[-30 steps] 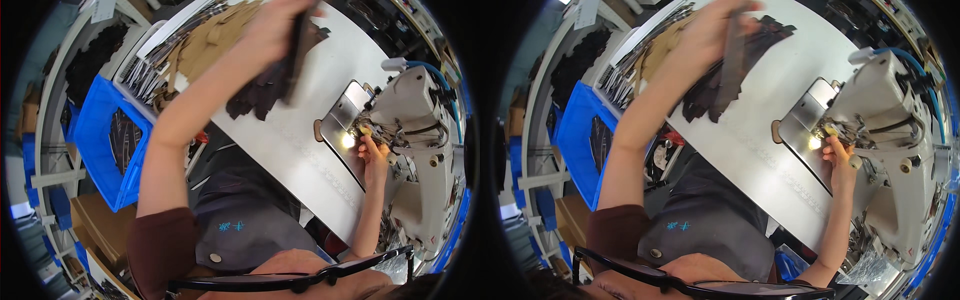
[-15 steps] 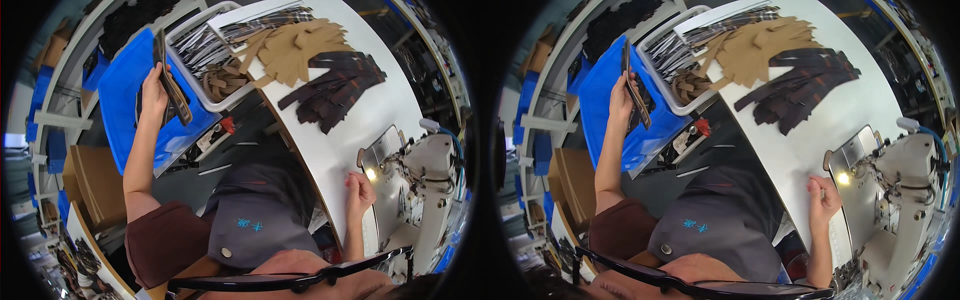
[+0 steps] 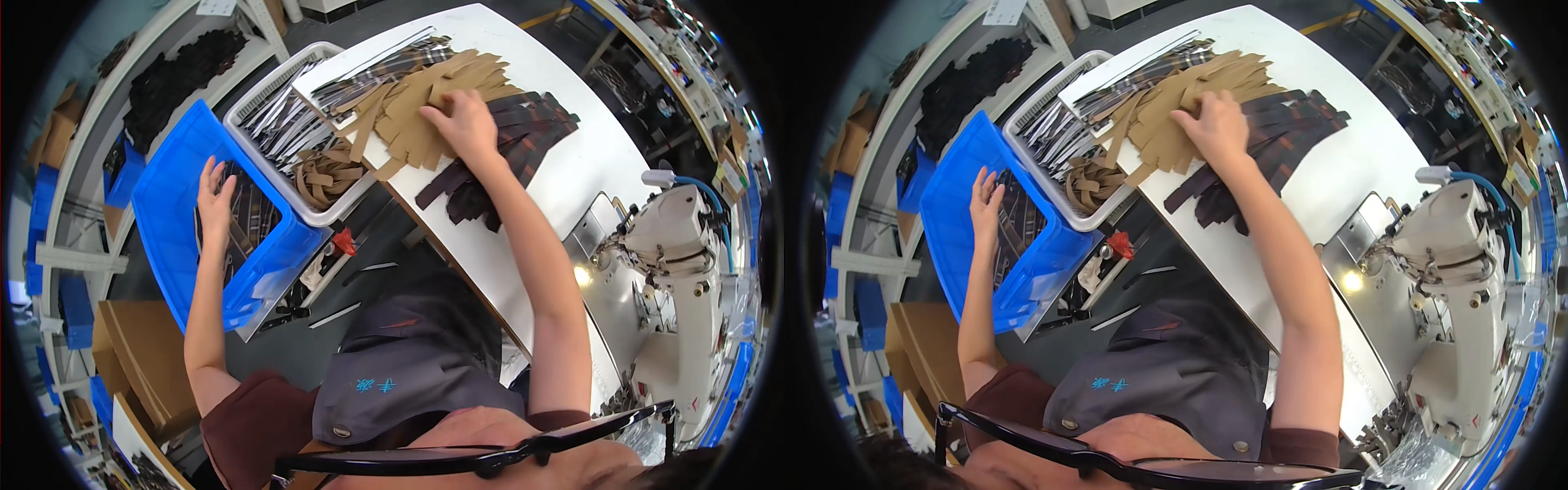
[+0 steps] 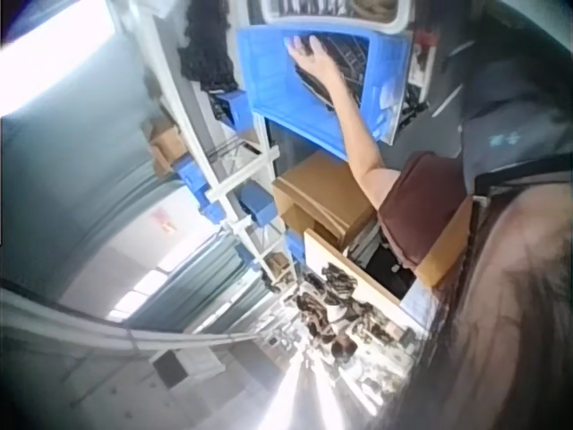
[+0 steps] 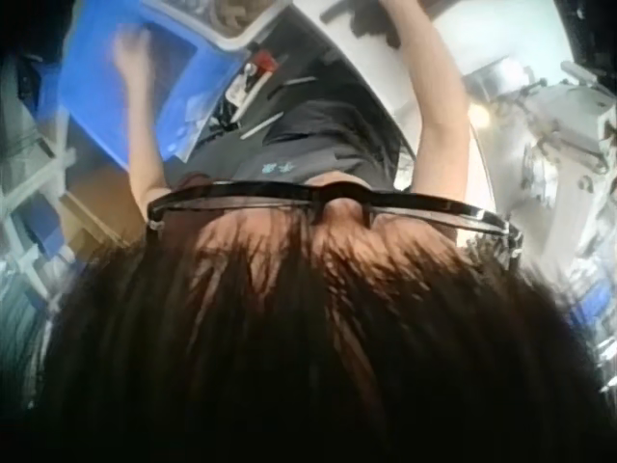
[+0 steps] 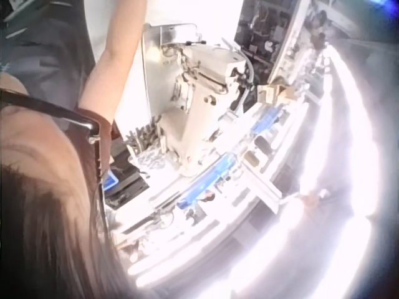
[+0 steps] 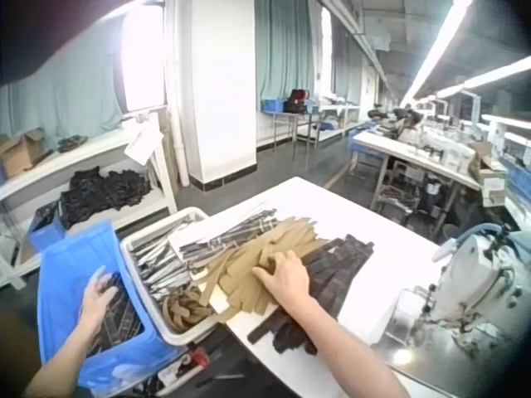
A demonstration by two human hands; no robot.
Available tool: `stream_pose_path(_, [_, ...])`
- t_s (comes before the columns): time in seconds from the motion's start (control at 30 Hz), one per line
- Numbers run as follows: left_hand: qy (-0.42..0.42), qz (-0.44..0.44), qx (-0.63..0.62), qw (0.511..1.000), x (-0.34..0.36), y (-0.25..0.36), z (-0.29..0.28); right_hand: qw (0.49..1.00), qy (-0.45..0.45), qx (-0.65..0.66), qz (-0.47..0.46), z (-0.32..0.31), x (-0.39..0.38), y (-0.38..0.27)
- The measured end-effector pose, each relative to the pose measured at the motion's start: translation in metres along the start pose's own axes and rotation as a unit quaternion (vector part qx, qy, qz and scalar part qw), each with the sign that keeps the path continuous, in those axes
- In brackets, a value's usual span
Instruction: The person sews fabric strips onto zippers using a sewing machine, places finished pieces into a plastic bin, and retrieves more fabric strips from a container to sew onto zippers.
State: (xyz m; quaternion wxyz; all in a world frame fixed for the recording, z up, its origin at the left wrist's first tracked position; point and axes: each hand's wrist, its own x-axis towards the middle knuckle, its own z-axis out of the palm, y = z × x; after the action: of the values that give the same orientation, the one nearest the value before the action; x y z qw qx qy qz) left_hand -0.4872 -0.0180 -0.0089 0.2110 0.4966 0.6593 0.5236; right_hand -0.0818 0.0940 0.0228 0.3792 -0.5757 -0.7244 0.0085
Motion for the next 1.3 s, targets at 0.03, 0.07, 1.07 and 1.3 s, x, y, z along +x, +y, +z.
stream_pose_path(0.03, [-0.042, 0.023, -0.016, 0.999, -0.005, 0.023, 0.018, 1.000, 0.006, -0.007, 0.009, 0.011, 0.004, 0.006])
stream_pose_path(0.07, [-0.083, 0.047, -0.032, 0.995, -0.012, 0.044, 0.034, 0.995, 0.083, 0.051, -0.029, 0.018, 0.007, 0.013])
stream_pose_path(1.07, [-0.532, 0.462, -0.132, 0.698, -0.187, 0.221, 0.278, 0.972, -0.199, -0.037, -0.116, -0.220, -0.218, 0.041])
stream_pose_path(1.3, [-0.733, 0.296, -0.149, 0.594, -0.176, 0.247, 0.331, 0.975, -0.155, 0.097, -0.124, -0.209, -0.240, 0.046])
